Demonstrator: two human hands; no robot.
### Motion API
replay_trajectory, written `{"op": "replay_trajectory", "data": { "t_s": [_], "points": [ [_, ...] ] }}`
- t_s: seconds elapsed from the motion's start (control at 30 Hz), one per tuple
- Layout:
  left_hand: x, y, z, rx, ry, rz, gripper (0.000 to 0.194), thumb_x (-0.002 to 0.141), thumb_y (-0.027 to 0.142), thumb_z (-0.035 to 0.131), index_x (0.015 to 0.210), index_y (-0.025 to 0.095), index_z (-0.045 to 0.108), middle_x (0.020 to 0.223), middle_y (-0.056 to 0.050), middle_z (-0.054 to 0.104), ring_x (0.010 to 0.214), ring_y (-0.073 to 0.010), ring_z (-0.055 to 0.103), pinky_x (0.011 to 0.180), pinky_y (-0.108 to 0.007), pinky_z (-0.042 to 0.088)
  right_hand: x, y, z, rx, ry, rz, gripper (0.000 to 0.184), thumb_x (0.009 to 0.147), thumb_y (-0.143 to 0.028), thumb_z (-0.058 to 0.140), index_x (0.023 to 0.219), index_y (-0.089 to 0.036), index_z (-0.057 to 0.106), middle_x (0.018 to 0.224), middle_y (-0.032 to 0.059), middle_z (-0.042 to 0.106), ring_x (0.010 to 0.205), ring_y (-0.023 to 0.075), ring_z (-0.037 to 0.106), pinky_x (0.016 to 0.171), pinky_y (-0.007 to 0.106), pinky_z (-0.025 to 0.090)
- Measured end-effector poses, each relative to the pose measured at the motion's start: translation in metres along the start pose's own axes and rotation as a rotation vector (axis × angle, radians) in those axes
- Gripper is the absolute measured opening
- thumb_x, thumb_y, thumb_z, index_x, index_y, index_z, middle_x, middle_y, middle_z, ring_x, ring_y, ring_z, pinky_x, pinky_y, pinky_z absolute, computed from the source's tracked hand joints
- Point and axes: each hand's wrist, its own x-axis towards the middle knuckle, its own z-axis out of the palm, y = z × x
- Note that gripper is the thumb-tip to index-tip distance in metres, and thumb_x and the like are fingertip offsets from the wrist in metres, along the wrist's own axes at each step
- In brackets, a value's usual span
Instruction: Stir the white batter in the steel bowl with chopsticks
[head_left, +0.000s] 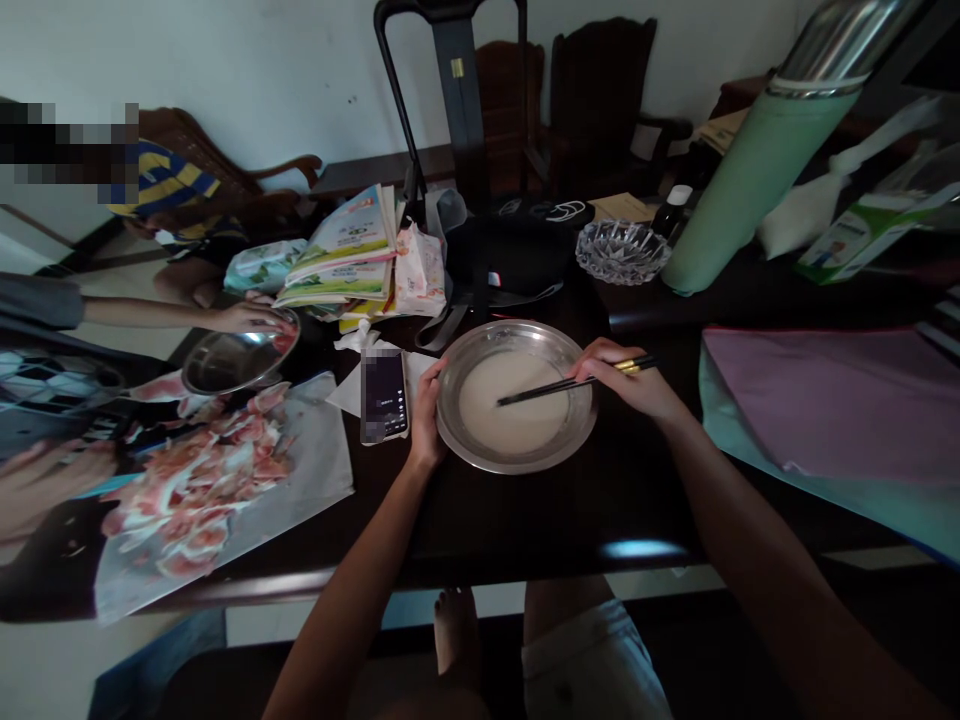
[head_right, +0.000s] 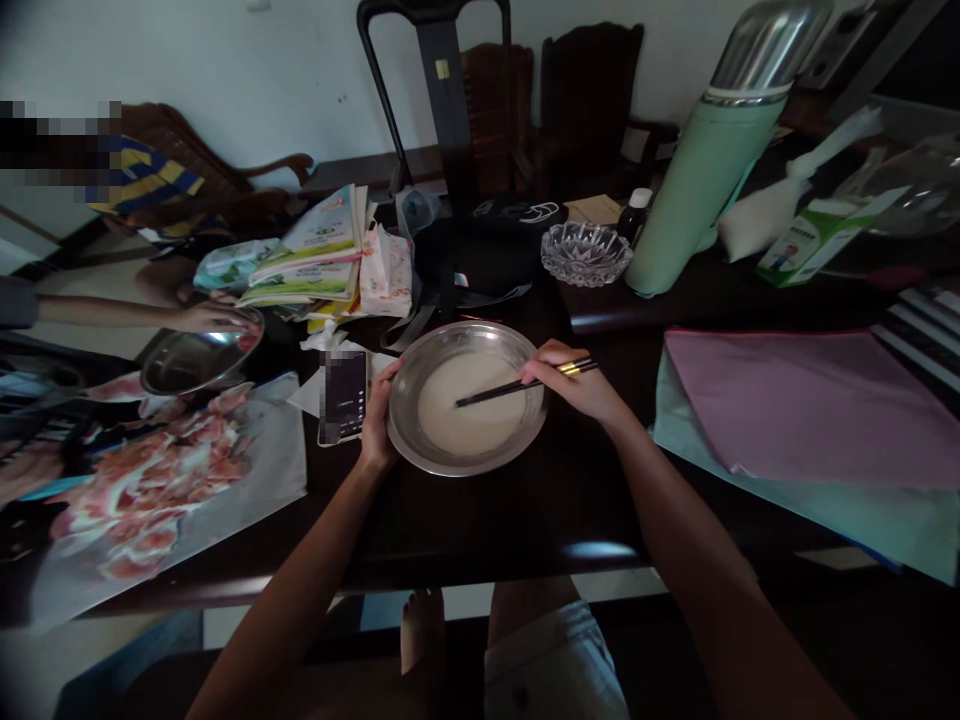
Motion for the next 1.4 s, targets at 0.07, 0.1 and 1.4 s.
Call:
{"op": "replay_trajectory", "data": {
  "t_s": [0.07, 0.1, 1.4],
  "points": [
    [-0.0001, 0.0, -0.0003, -0.001, -0.003, -0.005, 0.052, 0.085, 0.064, 0.068, 0.121, 0.026, 0.068, 0.133, -0.006, 0.067, 0.126, -0.0275, 0.061, 0.108, -0.041, 0.048, 0.0008, 0.0013, -0.0012, -0.027, 0.074, 0.001, 0.044, 0.088, -0.065, 0.066, 0.07, -0.027, 0.077, 0.078, 0.0046, 0.077, 0.083, 0.0235, 0.07, 0.08, 0.04, 0.053],
    [-0.0001, -0.0001, -0.0004, -0.005, -0.002, -0.009, 0.053, 0.084, 0.065, 0.068, 0.121, 0.027, 0.068, 0.133, -0.006, 0.067, 0.125, -0.0274, 0.061, 0.108, -0.041, 0.048, 0.001, 0.0019, -0.0024, -0.015, 0.132, 0.008, 0.045, 0.088, -0.065, 0.066, 0.067, -0.026, 0.076, 0.075, 0.0041, 0.076, 0.08, 0.0232, 0.07, 0.081, 0.04, 0.053],
    [0.0005, -0.002, -0.0015, -0.014, 0.007, -0.024, 0.053, 0.084, 0.064, 0.069, 0.121, 0.026, 0.068, 0.135, -0.007, 0.066, 0.127, -0.0288, 0.061, 0.11, -0.044, 0.048, -0.0012, -0.001, -0.0032, 0.094, 0.078, 0.039, 0.048, 0.089, -0.064, 0.066, 0.061, -0.025, 0.073, 0.068, 0.0037, 0.072, 0.07, 0.0216, 0.069, 0.074, 0.038, 0.054]
  ]
}}
